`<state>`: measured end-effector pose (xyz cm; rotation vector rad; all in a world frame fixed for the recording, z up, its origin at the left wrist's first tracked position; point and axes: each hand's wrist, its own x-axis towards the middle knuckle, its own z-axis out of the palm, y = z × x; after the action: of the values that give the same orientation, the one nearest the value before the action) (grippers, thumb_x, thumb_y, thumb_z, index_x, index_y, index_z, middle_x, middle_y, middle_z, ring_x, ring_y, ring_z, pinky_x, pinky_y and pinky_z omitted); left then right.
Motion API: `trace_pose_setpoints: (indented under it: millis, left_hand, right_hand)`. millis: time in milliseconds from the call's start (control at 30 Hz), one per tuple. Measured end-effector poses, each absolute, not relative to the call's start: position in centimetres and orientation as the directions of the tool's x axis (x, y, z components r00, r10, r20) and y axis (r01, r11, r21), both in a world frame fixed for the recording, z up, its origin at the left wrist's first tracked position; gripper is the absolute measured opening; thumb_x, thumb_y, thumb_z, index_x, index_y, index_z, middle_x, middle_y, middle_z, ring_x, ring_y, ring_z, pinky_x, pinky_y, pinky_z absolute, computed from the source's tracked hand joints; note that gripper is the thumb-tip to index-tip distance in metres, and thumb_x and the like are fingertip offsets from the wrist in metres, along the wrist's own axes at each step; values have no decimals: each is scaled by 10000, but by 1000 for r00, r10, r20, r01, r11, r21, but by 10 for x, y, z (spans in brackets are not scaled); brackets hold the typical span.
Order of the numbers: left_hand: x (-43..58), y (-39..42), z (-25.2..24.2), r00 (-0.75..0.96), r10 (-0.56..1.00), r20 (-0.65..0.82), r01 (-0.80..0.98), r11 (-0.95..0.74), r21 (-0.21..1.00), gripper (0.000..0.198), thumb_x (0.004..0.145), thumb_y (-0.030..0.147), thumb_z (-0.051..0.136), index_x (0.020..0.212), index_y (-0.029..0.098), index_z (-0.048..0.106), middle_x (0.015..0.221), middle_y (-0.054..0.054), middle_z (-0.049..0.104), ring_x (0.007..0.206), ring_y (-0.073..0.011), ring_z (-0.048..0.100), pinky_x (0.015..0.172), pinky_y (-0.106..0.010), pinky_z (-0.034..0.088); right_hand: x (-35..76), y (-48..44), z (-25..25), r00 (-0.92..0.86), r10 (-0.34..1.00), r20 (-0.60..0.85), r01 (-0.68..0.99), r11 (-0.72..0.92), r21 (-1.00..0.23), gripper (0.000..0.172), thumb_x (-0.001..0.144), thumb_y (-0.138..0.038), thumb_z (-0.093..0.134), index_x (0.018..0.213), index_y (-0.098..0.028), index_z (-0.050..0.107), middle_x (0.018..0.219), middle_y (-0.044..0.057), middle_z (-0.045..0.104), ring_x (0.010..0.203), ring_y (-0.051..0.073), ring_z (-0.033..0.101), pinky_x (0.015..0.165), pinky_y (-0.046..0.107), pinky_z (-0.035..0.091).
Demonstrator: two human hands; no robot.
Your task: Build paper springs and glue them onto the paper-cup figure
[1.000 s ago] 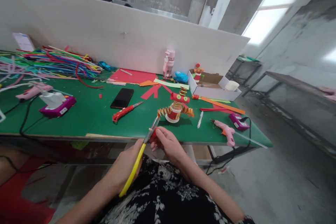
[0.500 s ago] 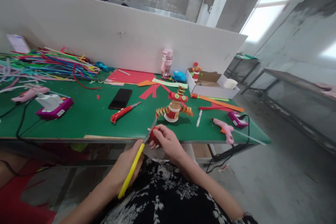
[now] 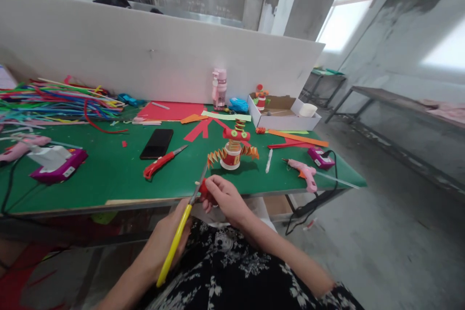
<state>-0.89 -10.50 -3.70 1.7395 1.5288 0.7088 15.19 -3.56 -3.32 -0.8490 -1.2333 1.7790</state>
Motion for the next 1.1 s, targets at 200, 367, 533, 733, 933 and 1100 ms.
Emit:
trace_pose_setpoints:
  millis: [200,367,533,733,933,1100]
  left_hand:
    - [-8,-110,-43,162,977,-140,534,32,845,458,904,436,354,1277,181,429,600,30,531,480,-170,497,503,-247,402]
    - [-12,-106,-46,120,991,-52,603,-31,797,408,837,384,447,1195,194,501,666,-7,594,569,-190,554,575,-267,448]
    - [-10,-105,-43,93,994,-56,582,-9,813,424,833,407,399,1187,186,477,610,10,570,525,-192,535,559,-278,447]
    - [-8,-104,-43,78,996,-53,601,-4,800,397,796,367,414,1136,171,470,586,25,519,519,-184,506,564,-273,424]
    - [-6,-105,-47,51,996,-78,585,33,810,345,825,323,369,1132,203,471,583,39,495,501,-169,490,535,-252,402]
    - [-7,-103,-40,97,994,-60,562,-5,827,376,799,366,430,1133,198,473,592,36,516,495,-173,491,526,-258,412]
  right_hand:
    - [150,-34,-35,-292,953,86,-266,5,-964,527,517,-386,887,876,-238,531,826,-38,619,784,130,616,772,270,514]
    - [148,-28,-35,-525,842,-123,-236,-283,-929,493,727,-668,648,800,-201,509,671,-35,585,544,91,547,554,233,485]
    - [145,-28,-35,-370,926,73,-199,-2,-980,403,674,-493,775,863,-222,545,784,-27,602,686,126,599,702,288,531]
    - [147,-26,-36,-440,898,-21,-244,-142,-959,471,635,-516,796,887,-212,539,791,-22,602,695,113,596,705,263,519]
    - [145,-25,-35,-461,887,-25,-230,-147,-962,416,705,-549,729,852,-206,545,753,-23,603,661,117,603,673,274,525]
    - [147,-24,-37,-354,934,58,-206,-17,-978,481,595,-441,845,898,-219,546,844,-18,613,785,134,624,783,288,520]
